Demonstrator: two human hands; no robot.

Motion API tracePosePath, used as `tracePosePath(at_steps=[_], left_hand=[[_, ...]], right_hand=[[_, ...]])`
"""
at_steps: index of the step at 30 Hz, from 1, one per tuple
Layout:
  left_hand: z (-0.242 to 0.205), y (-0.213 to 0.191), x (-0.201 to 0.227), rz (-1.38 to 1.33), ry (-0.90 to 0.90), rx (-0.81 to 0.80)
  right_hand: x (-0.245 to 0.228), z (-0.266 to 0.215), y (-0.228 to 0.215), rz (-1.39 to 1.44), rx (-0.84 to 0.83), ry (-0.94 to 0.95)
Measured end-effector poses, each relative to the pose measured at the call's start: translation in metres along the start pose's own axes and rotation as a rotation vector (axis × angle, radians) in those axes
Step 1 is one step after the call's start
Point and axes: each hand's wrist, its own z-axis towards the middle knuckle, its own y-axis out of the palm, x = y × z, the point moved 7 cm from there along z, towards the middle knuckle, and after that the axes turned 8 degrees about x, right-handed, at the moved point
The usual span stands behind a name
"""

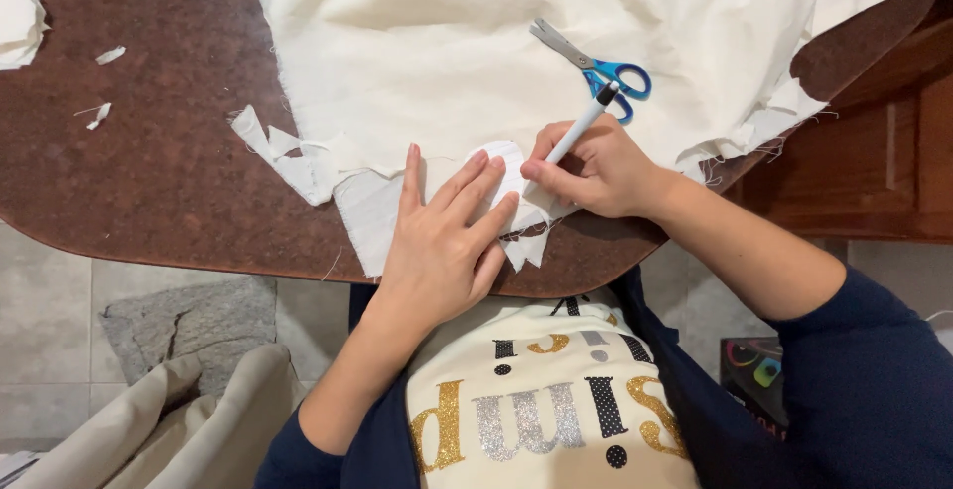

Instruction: Trace a circular template onto fabric and cut out the shapes with scissors

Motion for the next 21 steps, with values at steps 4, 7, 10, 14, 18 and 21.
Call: tracePosePath(at_steps=[4, 7, 10, 14, 18, 21], left_hand=[[0.0006, -0.0011, 0.0009, 0.001, -0.002, 0.001], [0.001, -0.0011, 0.0019, 0.017, 0.005, -0.003], [0.0031, -0.0001, 0.0032, 0.038, 0.011, -0.03], [0.0011, 0.0038, 0.004, 0.07, -0.003, -0.109], [0.0026, 0.0042, 0.0041, 0.072, 0.001, -0.118], [0.0024, 0.0041, 0.0048, 0.069, 0.001, -0.111]], right_hand=[[-0.0013, 0.0003, 0.0013, -0.036, -0.012, -0.016], [0.0, -0.0012, -0.001, -0.04, 0.006, -0.029], [0.0019, -0.0005, -0.0075, 0.001, 0.069, -0.004], [-0.0034, 0.0034, -0.0037, -0.025, 0.055, -0.023], [-0.0033, 0.0016, -0.0023, -0.009, 0.061, 0.008], [-0.0038, 0.0035, -0.0034, -0.053, 0.062, -0.016]])
